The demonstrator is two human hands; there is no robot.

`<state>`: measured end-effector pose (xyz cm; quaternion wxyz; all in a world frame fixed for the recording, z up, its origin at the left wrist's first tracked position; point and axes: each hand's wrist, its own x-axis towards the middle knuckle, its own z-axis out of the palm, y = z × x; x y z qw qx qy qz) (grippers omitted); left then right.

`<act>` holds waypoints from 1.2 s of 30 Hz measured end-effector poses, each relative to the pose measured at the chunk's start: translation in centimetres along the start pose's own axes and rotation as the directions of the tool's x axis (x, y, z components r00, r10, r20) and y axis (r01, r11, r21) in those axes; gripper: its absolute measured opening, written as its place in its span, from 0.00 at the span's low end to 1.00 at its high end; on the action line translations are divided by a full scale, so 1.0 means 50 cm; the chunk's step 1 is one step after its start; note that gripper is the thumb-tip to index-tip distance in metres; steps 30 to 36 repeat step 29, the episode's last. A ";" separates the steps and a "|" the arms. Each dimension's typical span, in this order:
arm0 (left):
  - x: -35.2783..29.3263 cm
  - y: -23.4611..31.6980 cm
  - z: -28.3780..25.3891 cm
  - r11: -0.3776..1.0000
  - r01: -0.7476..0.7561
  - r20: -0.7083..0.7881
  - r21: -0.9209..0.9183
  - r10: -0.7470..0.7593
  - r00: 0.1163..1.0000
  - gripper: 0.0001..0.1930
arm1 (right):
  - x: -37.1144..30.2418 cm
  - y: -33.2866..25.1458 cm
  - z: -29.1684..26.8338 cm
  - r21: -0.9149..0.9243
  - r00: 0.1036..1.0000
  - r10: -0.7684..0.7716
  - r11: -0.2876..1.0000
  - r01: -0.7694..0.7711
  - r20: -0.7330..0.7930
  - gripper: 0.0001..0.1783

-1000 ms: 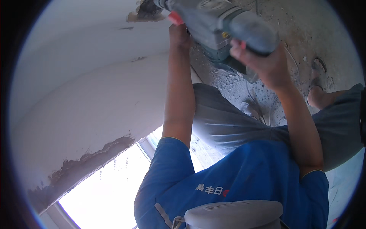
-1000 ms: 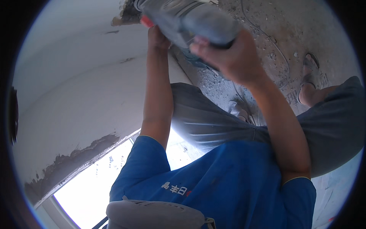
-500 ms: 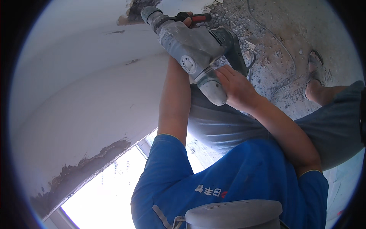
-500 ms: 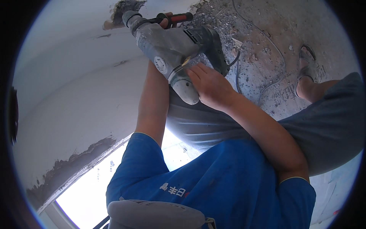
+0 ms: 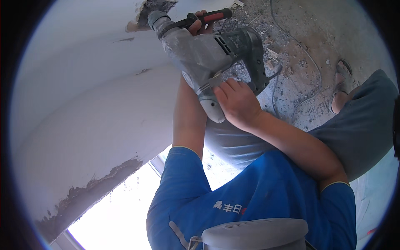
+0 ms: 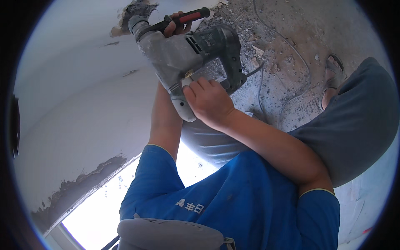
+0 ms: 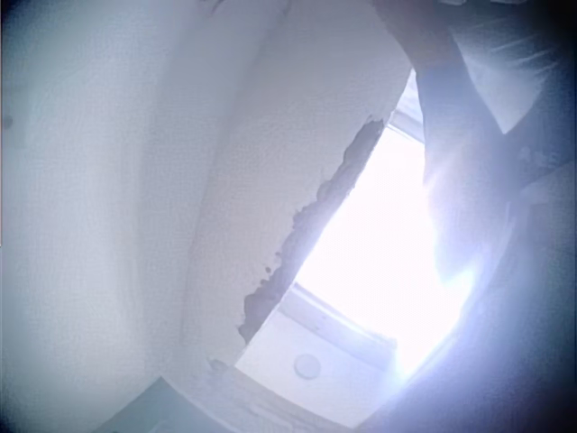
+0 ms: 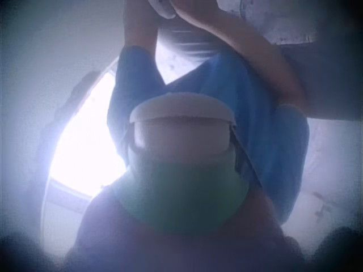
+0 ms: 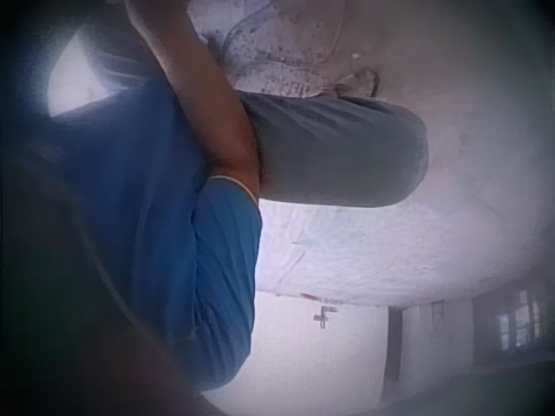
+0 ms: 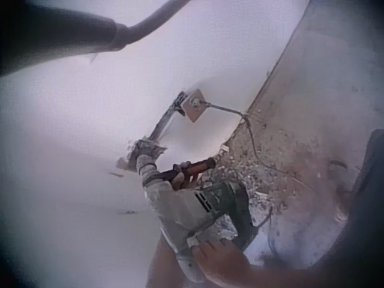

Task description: Use a hammer drill to chisel or carve out a channel in a concrete wall for renovation.

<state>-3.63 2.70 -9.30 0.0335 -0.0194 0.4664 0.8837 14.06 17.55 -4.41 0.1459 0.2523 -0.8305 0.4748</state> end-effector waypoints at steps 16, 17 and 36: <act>0.022 0.008 0.000 0.963 -0.046 0.285 -0.264 0.124 0.950 0.13 | 0.078 -0.121 0.000 -0.197 0.975 -0.073 0.974 0.115 0.209 0.20; 0.035 -0.001 0.002 0.949 -0.002 0.341 -0.315 0.115 0.933 0.13 | 0.084 -0.125 0.004 -0.231 0.974 -0.069 0.965 0.120 0.214 0.19; -0.001 0.136 -0.033 0.711 -0.027 0.347 -0.703 0.376 0.859 0.20 | 0.224 -0.378 0.068 -0.170 0.721 -0.055 0.957 0.236 0.691 0.14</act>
